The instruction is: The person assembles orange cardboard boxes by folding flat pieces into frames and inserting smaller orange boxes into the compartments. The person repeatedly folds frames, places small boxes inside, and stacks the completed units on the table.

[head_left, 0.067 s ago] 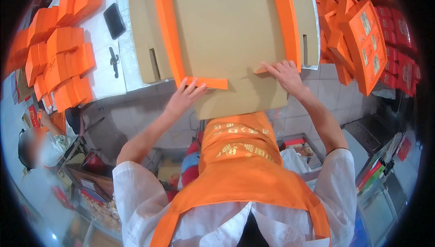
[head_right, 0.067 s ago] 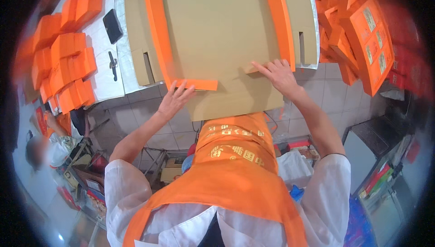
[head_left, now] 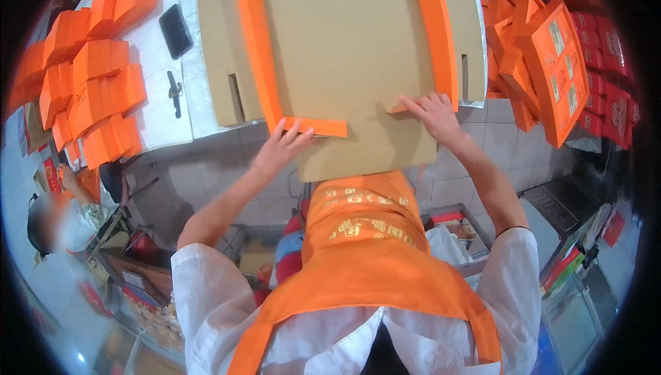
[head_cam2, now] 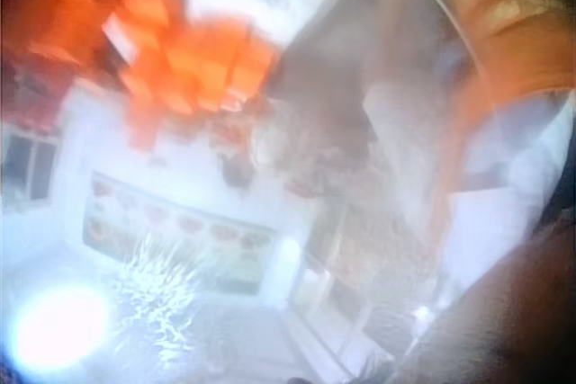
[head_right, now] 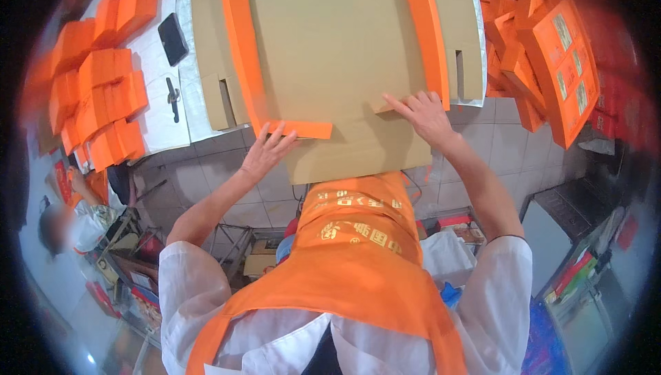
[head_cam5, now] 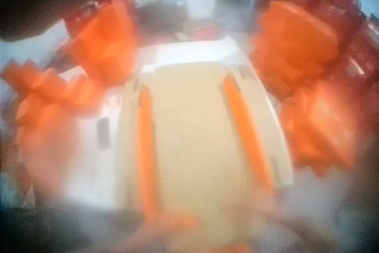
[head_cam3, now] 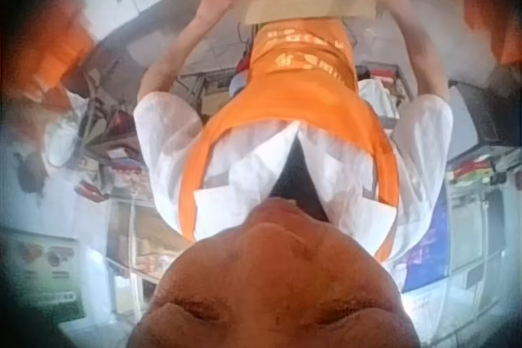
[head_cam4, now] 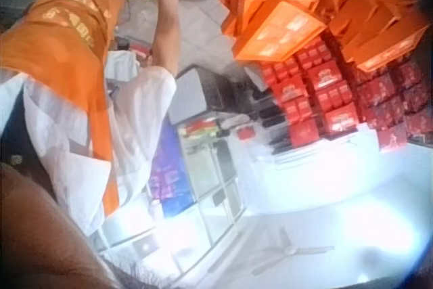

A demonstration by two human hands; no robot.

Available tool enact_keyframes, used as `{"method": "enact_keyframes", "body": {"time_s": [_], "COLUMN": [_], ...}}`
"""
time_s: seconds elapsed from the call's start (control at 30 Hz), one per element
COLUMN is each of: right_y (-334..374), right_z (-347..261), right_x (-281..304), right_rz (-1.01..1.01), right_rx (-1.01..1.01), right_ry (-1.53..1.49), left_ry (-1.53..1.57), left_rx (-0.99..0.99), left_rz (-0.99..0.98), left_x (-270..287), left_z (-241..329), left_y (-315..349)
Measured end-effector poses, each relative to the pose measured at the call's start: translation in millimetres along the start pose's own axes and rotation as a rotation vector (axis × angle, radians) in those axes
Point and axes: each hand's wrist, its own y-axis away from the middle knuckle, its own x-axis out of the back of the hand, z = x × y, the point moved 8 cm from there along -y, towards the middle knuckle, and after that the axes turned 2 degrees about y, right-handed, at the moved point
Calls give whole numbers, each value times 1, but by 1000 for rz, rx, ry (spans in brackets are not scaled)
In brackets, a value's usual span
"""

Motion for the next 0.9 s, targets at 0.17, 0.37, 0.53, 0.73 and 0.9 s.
{"method": "enact_keyframes", "body": {"time_s": [0.17, 0.37, 0.53, 0.73, 0.9], "right_y": [0, -2, -5, -10, -11], "right_z": [-1, 2, 0, 15, 26], "right_x": [-2, -6, -6, -16, -20], "right_rz": [-59, -120, -216, -487, -805], "right_rx": [-13, -47, -53, -150, -327], "right_ry": [41, -58, -183, -425, -709], "left_ry": [90, 190, 460, 932, 1352], "left_rx": [-22, -191, -318, 99, 583], "left_rz": [25, 222, 105, 533, 599], "left_x": [-3, 14, 24, 29, 9], "left_z": [1, -8, -22, -47, -57], "left_y": [1, 10, 20, 14, 10]}}
